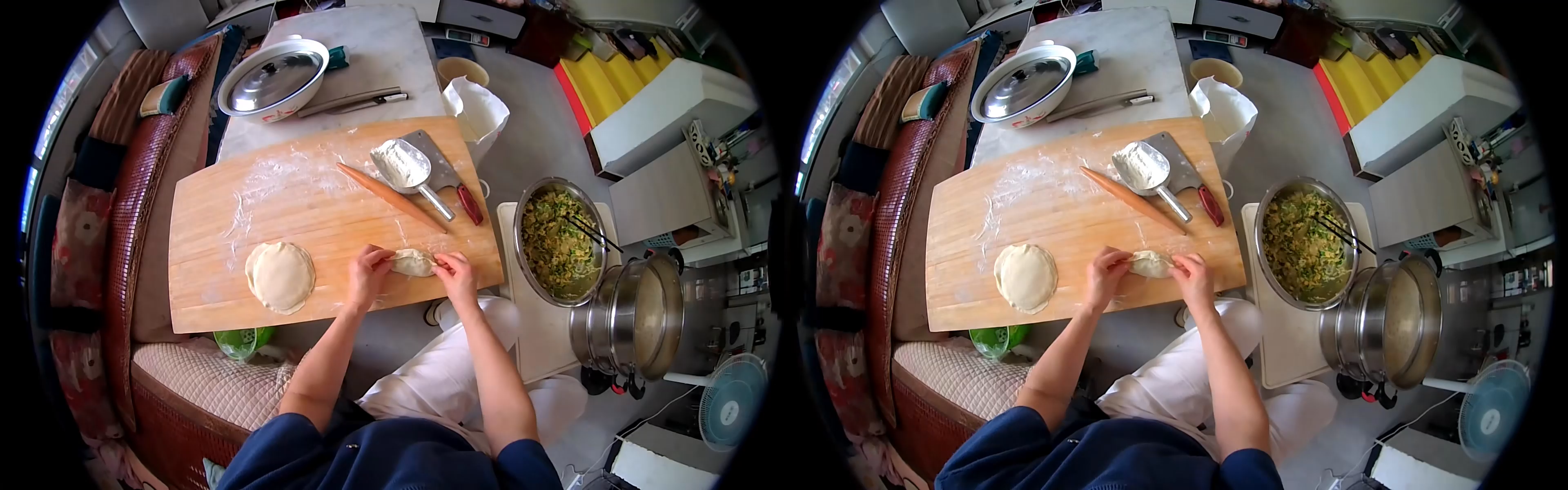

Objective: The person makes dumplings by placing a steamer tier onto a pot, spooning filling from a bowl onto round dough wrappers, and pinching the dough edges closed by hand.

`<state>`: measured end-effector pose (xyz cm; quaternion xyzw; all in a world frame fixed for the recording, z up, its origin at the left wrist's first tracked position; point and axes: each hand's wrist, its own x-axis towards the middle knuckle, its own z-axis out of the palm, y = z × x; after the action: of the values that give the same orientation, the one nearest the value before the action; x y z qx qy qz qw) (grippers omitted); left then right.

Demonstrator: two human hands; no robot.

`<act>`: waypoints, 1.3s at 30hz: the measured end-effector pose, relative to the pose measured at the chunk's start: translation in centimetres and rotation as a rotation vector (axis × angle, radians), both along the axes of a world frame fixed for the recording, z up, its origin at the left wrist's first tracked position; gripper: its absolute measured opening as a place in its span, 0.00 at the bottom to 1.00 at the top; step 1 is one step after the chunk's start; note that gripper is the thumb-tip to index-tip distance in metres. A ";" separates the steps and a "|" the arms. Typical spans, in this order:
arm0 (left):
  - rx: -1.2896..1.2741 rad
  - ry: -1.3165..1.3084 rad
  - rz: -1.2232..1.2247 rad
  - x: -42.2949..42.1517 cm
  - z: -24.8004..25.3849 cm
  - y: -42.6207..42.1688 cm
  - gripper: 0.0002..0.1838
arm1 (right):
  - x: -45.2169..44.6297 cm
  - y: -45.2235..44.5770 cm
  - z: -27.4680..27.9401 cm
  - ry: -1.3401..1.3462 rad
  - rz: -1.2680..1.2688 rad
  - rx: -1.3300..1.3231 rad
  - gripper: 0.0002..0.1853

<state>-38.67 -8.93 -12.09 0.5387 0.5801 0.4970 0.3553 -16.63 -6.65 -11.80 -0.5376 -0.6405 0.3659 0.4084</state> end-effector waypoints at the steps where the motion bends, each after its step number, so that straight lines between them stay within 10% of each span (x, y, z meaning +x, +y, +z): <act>1: 0.012 0.010 0.029 0.4 0.0 0.0 0.10 | -0.3 -0.2 0.3 -0.015 -0.006 0.018 0.12; 23: 0.039 0.149 -0.041 0.9 0.4 0.0 0.17 | -4.5 1.4 2.1 -0.281 0.095 0.395 0.09; 30: -0.006 -0.073 0.140 -0.5 0.6 -1.2 0.16 | -3.7 1.7 3.8 -0.296 0.198 0.235 0.38; 39: -0.035 -0.207 0.247 -1.1 -0.6 -2.8 0.12 | -7.0 0.3 2.8 -0.848 0.272 0.151 0.34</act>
<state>-39.79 -11.73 -12.66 0.4027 0.6110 0.5795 0.3587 -23.67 -6.32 -8.95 -0.5196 -0.8411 0.1157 0.0962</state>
